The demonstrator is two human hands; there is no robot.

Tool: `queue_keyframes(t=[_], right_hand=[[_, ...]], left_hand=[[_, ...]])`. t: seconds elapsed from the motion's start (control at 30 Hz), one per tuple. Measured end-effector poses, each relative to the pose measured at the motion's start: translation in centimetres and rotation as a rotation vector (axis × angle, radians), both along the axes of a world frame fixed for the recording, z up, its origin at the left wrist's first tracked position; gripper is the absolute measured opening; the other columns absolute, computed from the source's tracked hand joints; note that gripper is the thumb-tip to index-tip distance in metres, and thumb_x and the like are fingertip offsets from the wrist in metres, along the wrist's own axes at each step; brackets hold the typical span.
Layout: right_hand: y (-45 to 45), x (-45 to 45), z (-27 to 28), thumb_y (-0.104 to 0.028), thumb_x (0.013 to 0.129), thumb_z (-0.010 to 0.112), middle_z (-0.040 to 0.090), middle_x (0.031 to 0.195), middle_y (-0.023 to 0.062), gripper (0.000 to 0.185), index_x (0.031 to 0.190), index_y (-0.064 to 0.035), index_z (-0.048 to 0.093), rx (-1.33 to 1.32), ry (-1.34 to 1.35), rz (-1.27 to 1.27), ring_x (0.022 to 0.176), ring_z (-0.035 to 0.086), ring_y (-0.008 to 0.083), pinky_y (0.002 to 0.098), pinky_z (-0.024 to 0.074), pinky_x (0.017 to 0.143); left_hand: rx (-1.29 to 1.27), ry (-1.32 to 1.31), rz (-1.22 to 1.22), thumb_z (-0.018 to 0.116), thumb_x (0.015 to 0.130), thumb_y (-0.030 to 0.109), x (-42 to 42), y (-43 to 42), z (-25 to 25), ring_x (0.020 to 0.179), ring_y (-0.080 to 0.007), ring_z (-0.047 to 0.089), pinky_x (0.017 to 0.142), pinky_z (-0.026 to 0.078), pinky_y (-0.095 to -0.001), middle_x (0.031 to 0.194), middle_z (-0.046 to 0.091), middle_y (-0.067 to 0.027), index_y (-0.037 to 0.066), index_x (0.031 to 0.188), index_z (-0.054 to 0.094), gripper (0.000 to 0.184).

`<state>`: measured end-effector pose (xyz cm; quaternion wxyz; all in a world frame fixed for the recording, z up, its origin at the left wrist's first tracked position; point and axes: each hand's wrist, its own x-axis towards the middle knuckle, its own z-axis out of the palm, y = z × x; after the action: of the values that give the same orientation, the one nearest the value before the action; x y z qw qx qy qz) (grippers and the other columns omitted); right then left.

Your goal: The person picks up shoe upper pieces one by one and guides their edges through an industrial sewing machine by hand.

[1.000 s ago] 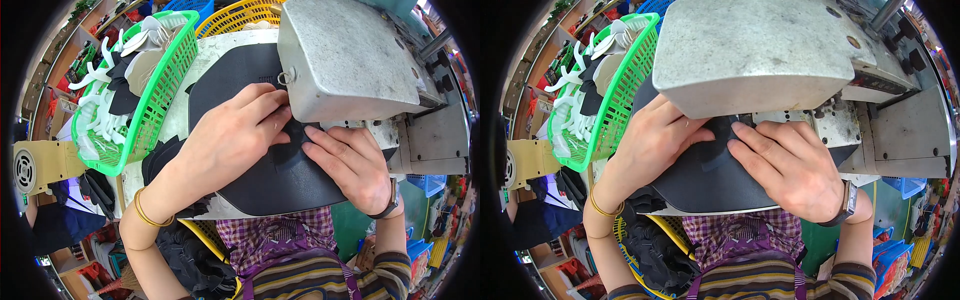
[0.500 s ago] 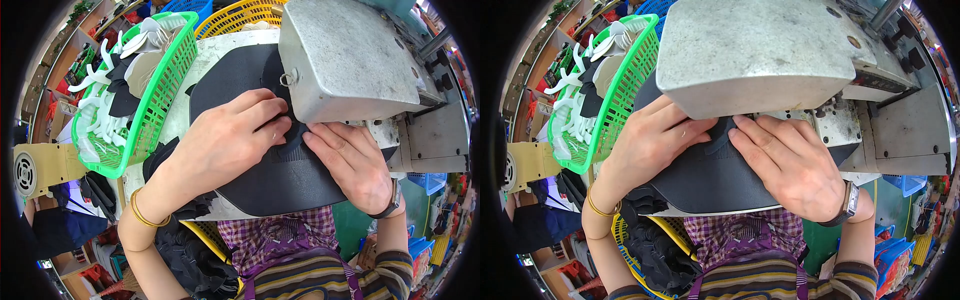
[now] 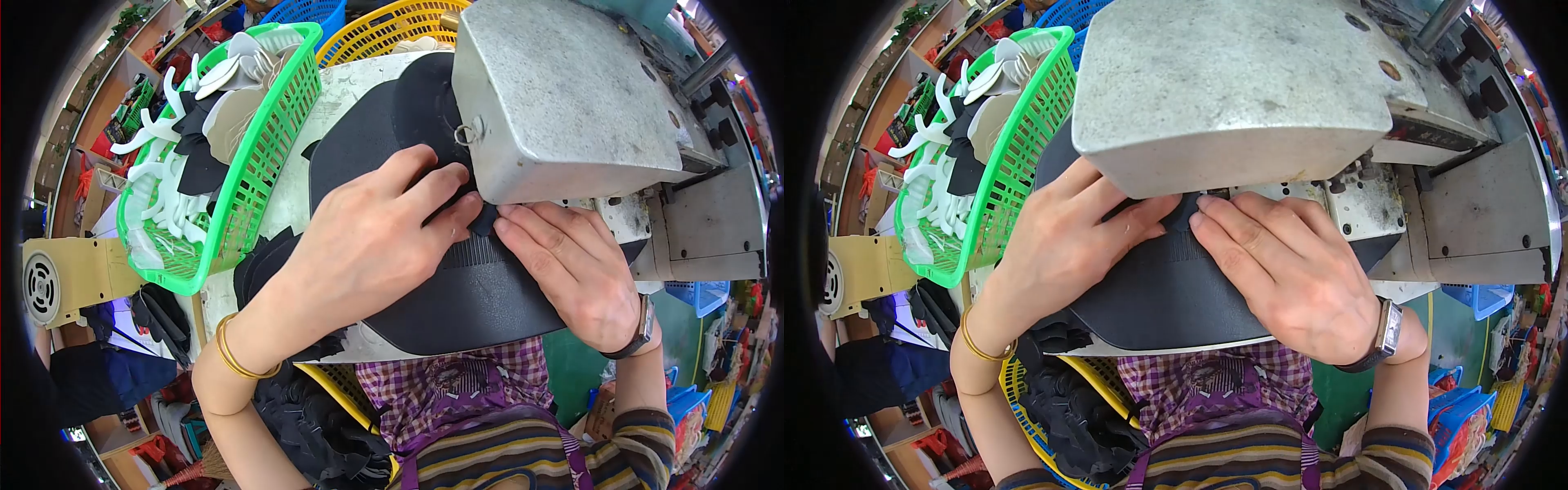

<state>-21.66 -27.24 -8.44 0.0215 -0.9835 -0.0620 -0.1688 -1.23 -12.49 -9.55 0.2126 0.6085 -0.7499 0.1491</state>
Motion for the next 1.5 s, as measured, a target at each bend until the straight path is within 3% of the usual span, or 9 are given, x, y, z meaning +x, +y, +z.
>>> queue_keyframes(t=[0.47, 0.73, 0.93, 1.0, 1.1, 1.27, 1.4, 1.43, 1.5], right_hand=[[0.0, -0.3, 0.2, -0.015, 0.079, 0.055, 0.061, 0.134, 0.0187, 0.051, 0.125, 0.0044, 0.063, 0.023, 0.045, -0.006, 0.119, 0.060, 0.0310, 0.0398, 0.0475, 0.094], [0.9, -1.0, 0.1, -0.012, 0.071, 0.081, 0.055, 0.106, 0.0104, 0.058, 0.127, -0.0111, 0.067, 0.333, 0.006, -0.025, 0.093, 0.056, 0.0292, 0.0392, 0.0485, 0.080], [2.2, 0.5, 0.3, -0.025, 0.072, 0.082, 0.054, 0.109, 0.0077, 0.060, 0.127, -0.0106, 0.064, 0.173, 0.073, 0.017, 0.101, 0.052, 0.0271, 0.0387, 0.0421, 0.086], [2.6, 0.6, 0.3, -0.021, 0.074, 0.081, 0.055, 0.109, 0.0080, 0.058, 0.128, -0.0103, 0.064, 0.159, 0.042, 0.017, 0.099, 0.054, 0.0275, 0.0395, 0.0433, 0.084], [2.9, 0.2, -0.9, -0.009, 0.074, 0.078, 0.058, 0.101, 0.0098, 0.052, 0.125, -0.0062, 0.065, 0.226, -0.158, 0.135, 0.090, 0.058, 0.0284, 0.0404, 0.0484, 0.075], [5.4, -1.9, -4.2, -0.003, 0.081, 0.069, 0.066, 0.083, 0.0062, 0.027, 0.107, -0.0008, 0.069, 0.439, 0.192, 0.474, 0.057, 0.064, 0.0192, 0.0296, 0.0539, 0.051], [7.1, 2.5, -12.9, -0.017, 0.090, 0.071, 0.072, 0.094, 0.0133, 0.025, 0.113, -0.0062, 0.067, 0.444, 0.242, 0.284, 0.084, 0.070, 0.0305, 0.0374, 0.0569, 0.074], [7.2, 4.8, -15.5, -0.021, 0.091, 0.071, 0.069, 0.104, 0.0124, 0.030, 0.117, -0.0073, 0.065, 0.774, 0.264, 0.142, 0.092, 0.068, 0.0294, 0.0384, 0.0540, 0.082], [8.0, 10.7, -15.9, -0.023, 0.091, 0.072, 0.065, 0.109, 0.0098, 0.035, 0.120, -0.0064, 0.063, 0.488, 0.022, 0.060, 0.095, 0.065, 0.0275, 0.0386, 0.0518, 0.082]], left_hand=[[0.110, 0.020, 0.210, 0.069, 0.077, 0.060, -1.7, 0.5, 0.5, 0.111, -0.0341, 0.053, 0.090, 0.048, -0.0435, 0.118, 0.055, -0.0140, 0.000, 0.114, 0.069, 0.071], [0.278, 0.091, 0.272, 0.060, 0.079, 0.071, -3.7, 5.9, 0.8, 0.122, -0.0370, 0.049, 0.100, 0.043, -0.0474, 0.139, 0.050, -0.0152, 0.005, 0.136, 0.059, 0.087], [-0.207, 0.515, 0.692, 0.067, 0.091, 0.049, 4.2, 4.3, -1.0, 0.085, -0.0293, 0.067, 0.080, 0.052, -0.0418, 0.092, 0.069, -0.0124, -0.001, 0.108, 0.069, 0.053], [0.284, 0.972, 0.701, 0.066, 0.096, 0.044, 7.1, 2.7, -1.8, 0.070, -0.0185, 0.069, 0.064, 0.054, -0.0333, 0.077, 0.070, -0.0089, -0.004, 0.098, 0.071, 0.048], [-0.037, 1.299, 0.535, 0.068, 0.098, 0.035, 5.2, 4.1, -2.8, 0.061, -0.0025, 0.059, 0.054, 0.048, -0.0225, 0.070, 0.065, 0.0019, 0.005, 0.079, 0.067, 0.036], [0.157, 1.112, 0.939, 0.070, 0.095, 0.030, 4.0, 15.6, -6.2, 0.045, -0.0187, 0.062, 0.042, 0.047, -0.0307, 0.063, 0.066, -0.0101, -0.003, 0.080, 0.066, 0.037], [0.138, 0.271, 1.185, 0.071, 0.092, 0.040, 4.8, 22.0, -12.8, 0.049, -0.0328, 0.064, 0.044, 0.048, -0.0394, 0.060, 0.063, -0.0194, 0.000, 0.079, 0.060, 0.043], [0.057, -0.002, 1.166, 0.071, 0.091, 0.043, 4.9, 22.5, -13.7, 0.050, -0.0361, 0.064, 0.045, 0.048, -0.0413, 0.060, 0.062, -0.0210, 0.001, 0.079, 0.059, 0.045], [0.134, -0.010, 1.275, 0.072, 0.089, 0.047, 3.9, 21.6, -11.4, 0.055, -0.0376, 0.065, 0.048, 0.050, -0.0430, 0.060, 0.063, -0.0201, 0.002, 0.083, 0.060, 0.047]])
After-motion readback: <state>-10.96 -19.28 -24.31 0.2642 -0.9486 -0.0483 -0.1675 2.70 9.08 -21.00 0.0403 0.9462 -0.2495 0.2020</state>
